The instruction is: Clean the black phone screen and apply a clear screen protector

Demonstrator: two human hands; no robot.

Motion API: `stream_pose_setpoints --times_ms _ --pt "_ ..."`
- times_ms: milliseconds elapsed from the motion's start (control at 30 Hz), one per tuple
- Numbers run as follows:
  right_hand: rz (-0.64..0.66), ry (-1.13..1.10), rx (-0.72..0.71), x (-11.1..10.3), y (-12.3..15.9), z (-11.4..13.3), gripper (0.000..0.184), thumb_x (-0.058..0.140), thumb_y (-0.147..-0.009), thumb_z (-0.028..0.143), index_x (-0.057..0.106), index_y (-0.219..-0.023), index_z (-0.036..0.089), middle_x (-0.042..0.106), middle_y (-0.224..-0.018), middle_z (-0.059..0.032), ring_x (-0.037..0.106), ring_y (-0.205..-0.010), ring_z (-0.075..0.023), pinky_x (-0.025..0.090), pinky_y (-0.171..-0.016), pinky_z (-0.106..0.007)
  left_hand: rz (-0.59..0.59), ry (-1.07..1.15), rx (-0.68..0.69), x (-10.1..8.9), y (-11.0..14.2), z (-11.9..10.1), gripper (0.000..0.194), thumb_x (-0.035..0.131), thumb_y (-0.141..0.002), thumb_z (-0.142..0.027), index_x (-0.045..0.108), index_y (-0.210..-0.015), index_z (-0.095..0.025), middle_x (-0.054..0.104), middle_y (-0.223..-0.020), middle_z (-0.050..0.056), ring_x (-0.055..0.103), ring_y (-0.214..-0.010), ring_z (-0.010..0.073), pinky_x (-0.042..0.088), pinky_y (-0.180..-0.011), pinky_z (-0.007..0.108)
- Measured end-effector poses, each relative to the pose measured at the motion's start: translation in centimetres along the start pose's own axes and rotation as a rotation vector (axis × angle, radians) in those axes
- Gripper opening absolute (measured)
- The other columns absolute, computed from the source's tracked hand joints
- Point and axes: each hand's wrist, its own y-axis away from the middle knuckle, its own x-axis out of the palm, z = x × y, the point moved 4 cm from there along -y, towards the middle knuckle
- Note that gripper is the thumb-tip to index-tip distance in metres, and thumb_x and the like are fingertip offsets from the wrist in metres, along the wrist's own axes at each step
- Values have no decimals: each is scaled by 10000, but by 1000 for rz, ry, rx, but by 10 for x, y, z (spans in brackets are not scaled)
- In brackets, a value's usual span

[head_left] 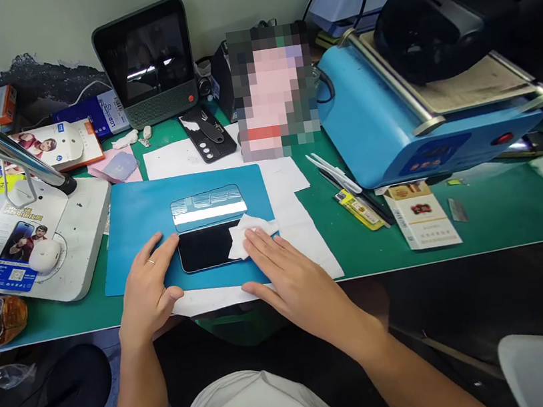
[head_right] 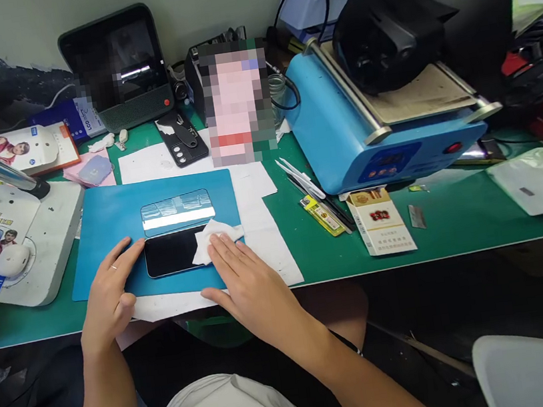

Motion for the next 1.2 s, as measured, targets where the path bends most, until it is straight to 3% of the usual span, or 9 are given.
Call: stream_pose_setpoints --times_ms 167,400,633,733,867,1067,1200 --pt "6 -4 29 3 -24 -9 686 468 -1098 472 384 -1645 66 505 -1618 -233 480 -1522 -346 472 -1224 -547 -2 0 -8 0 0 -1 1028 98 -945 -881 478 -1620 -205 589 -1576 120 430 -1548 385 387 -1242 537" --pt "-91 73 51 2 14 17 798 528 -1083 420 180 -1710 71 543 -1584 -255 546 -1469 -377 543 -1148 -551 16 69 -35 1 2 -1 1218 12 -828 -959 486 -1615 -158 606 -1552 154 414 -1559 398 354 -1270 528" --pt "-77 78 32 10 -23 11 683 484 -1090 467 455 -1583 -5 556 -1559 -276 539 -1473 -379 507 -1189 -556 -1 55 -41 0 2 1 1234 7 -827 -964 502 -1602 -141 597 -1559 163 428 -1549 403 352 -1271 533" --pt "-108 100 51 11 -23 19 676 501 -1081 472 535 -1506 -53 554 -1550 -296 552 -1459 -393 514 -1184 -546 18 47 -40 -1 3 1 1217 9 -836 -956 499 -1604 -147 589 -1568 158 419 -1555 399 357 -1268 539" --pt "-115 99 -1 9 -16 39 682 496 -1078 491 578 -1460 -68 569 -1539 -288 580 -1437 -378 533 -1173 -499 2 25 -11 -2 1 0 1204 15 -841 -955 496 -1608 -162 595 -1561 160 435 -1543 407 385 -1250 552" --pt "-58 50 -37 12 -48 42 763 497 -1053 579 577 -1471 -55 552 -1556 -283 542 -1476 -356 475 -1227 -479 -29 33 -15 -1 -1 4 1171 33 -859 -943 499 -1607 -170 586 -1571 155 450 -1535 396 382 -1248 537" --pt "-59 29 -55 14 -29 56 801 605 -1006 574 550 -1495 -59 522 -1574 -303 535 -1478 -384 488 -1217 -511 -15 48 -9 1 1 4 1140 53 -880 -933 497 -1607 -175 582 -1577 145 437 -1544 386 371 -1255 528"
